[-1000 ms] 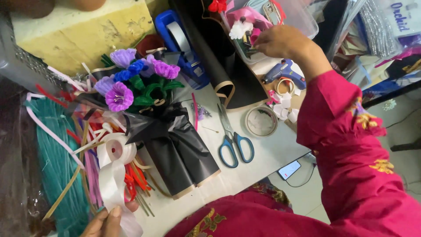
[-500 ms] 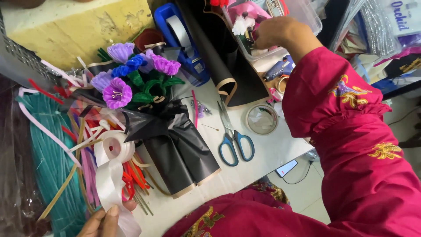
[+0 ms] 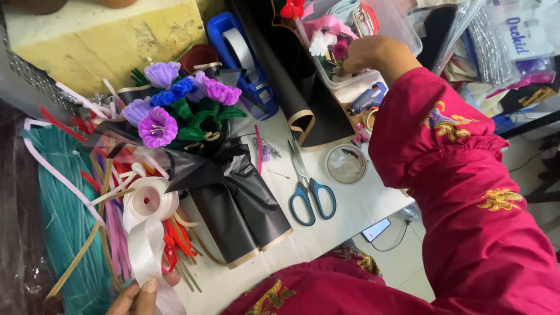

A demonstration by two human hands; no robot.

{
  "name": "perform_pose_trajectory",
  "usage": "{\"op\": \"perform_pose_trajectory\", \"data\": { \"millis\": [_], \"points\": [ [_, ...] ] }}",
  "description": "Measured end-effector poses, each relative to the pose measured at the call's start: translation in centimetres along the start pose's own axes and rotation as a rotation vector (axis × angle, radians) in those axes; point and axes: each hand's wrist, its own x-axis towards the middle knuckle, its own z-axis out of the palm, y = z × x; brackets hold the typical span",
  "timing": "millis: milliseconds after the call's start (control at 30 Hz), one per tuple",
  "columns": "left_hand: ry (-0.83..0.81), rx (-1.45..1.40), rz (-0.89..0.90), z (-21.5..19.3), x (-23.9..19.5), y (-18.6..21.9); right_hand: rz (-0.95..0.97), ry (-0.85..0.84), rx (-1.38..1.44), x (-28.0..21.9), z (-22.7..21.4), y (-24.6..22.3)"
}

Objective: The person wraps a white ribbon around a black-wrapped flower bouquet, cuts the ribbon with scissors, and folds the ribbon ends. The person then moves a roll of black wrapping paper and a plastic container on the table.

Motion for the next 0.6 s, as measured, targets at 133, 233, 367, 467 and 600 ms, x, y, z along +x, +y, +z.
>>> {"op": "perform_pose_trajectory", "data": {
  "millis": [133, 233, 367, 467, 600],
  "points": [
    [-0.07, -0.162, -0.915, -1.0, 3.2, 3.3, 0.018, -0.03, 0.029, -3.0, -1.3, -1.4],
    [-0.082, -0.129, -0.936, -1.1, 3.4, 3.6, 0.024, -0.084, 0.039, -2.8, -1.5, -1.8],
    [-0.11, -0.146, -0.969, -1.2, 3.8, 3.7, -0.008, -0.047, 0.013, -1.6, -1.2, -0.4],
    [-0.1, -0.152, -0.956, -1.3, 4.3, 4.8, -0.074, -0.031, 0.075, -2.2, -0.7, -0.6],
    [-0.114, -0.157, -0.975, -1.9, 5.8, 6.6, -0.108, 0.09, -0.047, -4.3, -1.7, -0.7]
  ]
}}
